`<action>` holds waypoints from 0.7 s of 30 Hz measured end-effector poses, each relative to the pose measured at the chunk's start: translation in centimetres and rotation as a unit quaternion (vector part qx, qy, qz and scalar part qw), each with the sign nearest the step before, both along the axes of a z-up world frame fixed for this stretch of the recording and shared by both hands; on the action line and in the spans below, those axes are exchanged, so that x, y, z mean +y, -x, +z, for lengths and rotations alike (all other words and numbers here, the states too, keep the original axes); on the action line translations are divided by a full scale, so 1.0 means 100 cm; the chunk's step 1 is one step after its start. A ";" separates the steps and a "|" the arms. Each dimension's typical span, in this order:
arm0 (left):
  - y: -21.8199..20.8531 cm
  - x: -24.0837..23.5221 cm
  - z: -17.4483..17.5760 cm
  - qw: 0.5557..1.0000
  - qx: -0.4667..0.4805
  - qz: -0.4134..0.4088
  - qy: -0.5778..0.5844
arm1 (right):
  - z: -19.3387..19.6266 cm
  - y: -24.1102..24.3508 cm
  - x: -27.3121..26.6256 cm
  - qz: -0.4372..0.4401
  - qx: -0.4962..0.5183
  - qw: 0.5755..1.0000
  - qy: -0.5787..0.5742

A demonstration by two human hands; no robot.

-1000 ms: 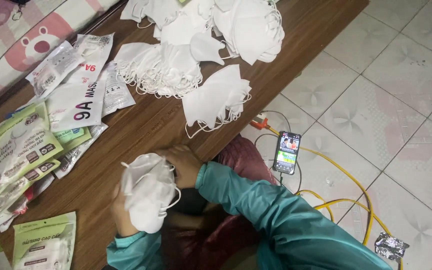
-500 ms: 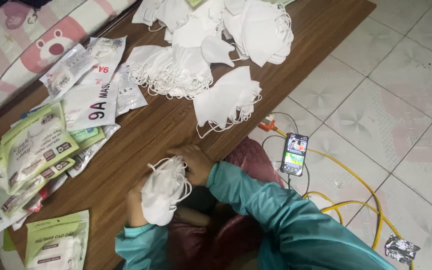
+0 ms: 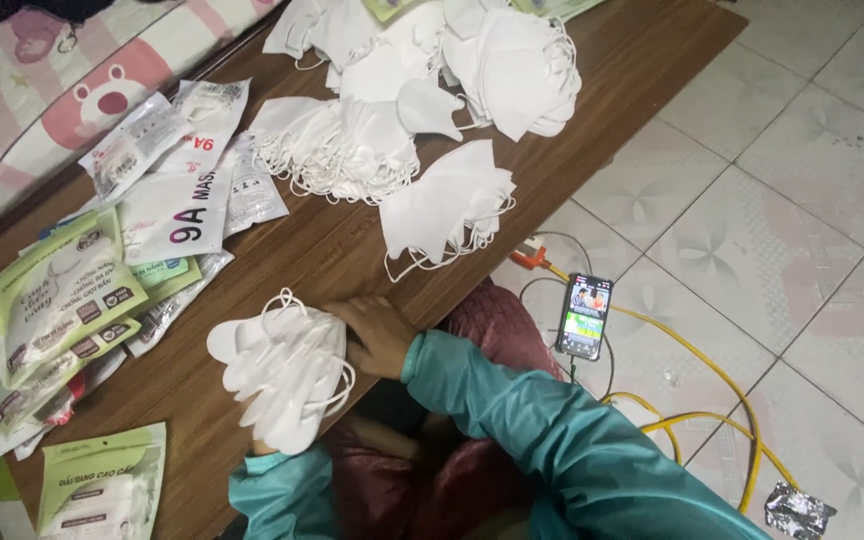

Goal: The person is manually packaging face masks by picking them up, folding them, and placing them into individual plastic bags.

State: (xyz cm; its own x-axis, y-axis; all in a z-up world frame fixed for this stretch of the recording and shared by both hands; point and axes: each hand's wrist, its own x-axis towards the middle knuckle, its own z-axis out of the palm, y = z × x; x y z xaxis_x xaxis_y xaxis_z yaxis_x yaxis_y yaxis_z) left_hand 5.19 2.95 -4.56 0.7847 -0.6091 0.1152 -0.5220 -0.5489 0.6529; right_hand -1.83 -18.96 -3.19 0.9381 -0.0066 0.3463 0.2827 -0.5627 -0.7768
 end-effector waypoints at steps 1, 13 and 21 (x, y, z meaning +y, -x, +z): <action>-0.001 0.000 -0.003 1.000 0.001 0.001 -0.001 | 0.004 0.003 0.000 0.001 0.001 1.000 -0.001; -0.007 0.021 -0.042 0.996 -0.048 -0.028 -0.065 | -0.026 -0.010 -0.002 0.009 -0.018 0.994 -0.111; 0.053 -0.054 0.125 0.902 0.274 0.266 0.203 | -0.047 -0.017 -0.009 0.062 0.018 0.939 -0.339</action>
